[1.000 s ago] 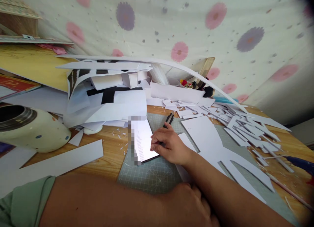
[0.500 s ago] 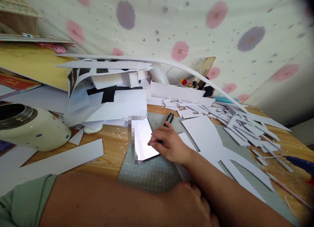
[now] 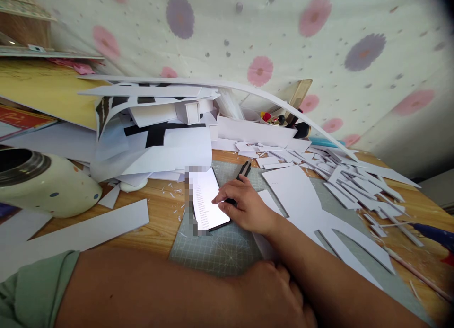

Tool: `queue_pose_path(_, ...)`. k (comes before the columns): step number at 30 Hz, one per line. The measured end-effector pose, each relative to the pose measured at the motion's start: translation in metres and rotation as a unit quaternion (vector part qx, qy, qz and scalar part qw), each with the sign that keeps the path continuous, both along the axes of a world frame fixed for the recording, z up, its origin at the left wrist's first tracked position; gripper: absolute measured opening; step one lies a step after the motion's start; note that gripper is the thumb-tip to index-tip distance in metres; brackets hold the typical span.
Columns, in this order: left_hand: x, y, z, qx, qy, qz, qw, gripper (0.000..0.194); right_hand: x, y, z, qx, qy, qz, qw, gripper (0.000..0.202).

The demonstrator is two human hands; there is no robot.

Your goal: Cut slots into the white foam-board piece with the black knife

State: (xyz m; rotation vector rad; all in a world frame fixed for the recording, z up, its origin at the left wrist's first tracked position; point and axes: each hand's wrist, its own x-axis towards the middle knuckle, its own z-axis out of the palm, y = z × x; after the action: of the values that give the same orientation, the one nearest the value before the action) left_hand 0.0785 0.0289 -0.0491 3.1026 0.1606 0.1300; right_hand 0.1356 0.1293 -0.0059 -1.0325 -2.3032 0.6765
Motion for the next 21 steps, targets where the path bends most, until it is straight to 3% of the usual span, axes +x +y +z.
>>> queue_pose_path(9,-0.016,0.007,0.035,0.002,0.009,-0.008,1.0,0.014,-0.001,-0.001,0.0,0.01,0.024,-0.012,1.0,0.012)
queue_pose_path(21,-0.014,0.009,0.04,-0.002,0.064,-0.02,0.998,0.018,-0.001,-0.002,0.003,0.009,0.005,0.002,1.0,0.012)
